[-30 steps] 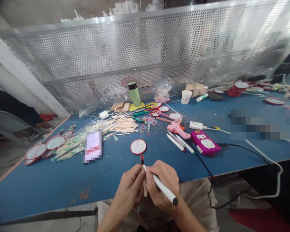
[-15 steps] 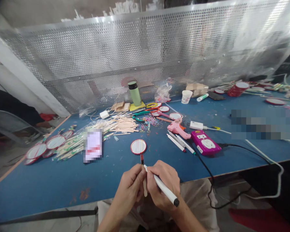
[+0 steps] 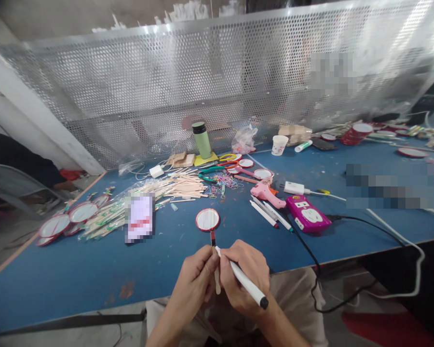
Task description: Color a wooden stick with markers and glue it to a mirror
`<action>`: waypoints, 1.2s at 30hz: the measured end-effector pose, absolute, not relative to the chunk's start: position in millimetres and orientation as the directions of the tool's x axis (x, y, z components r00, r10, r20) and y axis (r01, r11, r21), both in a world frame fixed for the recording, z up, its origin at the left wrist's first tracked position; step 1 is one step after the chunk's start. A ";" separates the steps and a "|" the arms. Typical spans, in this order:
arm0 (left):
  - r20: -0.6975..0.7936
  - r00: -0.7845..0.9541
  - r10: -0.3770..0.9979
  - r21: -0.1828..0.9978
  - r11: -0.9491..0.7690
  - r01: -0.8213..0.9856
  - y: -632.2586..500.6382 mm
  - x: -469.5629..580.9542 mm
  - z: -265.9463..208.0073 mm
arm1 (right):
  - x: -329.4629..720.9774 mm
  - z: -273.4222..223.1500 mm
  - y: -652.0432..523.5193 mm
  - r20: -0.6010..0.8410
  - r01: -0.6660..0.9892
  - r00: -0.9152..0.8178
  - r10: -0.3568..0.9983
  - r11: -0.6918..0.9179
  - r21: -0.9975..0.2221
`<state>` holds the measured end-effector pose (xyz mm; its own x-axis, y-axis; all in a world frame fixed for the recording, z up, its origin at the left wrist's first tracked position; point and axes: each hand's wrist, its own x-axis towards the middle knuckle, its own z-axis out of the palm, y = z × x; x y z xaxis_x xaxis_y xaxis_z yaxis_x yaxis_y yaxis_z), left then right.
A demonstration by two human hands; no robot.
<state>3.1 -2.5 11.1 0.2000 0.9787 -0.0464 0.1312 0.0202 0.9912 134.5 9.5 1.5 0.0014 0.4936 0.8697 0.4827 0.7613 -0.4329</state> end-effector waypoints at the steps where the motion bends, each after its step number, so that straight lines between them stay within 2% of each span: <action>1: -0.046 0.199 0.979 0.990 0.019 0.137 -2.4 2.9 10.9 | 134.3 1.3 9.6 0.872 0.480 0.000 0.490 0.764 -0.430; 36: -0.014 0.212 0.977 0.993 -0.011 0.119 -2.5 3.3 10.7 | 134.3 1.1 8.9 0.864 0.489 0.002 0.504 0.753 -0.440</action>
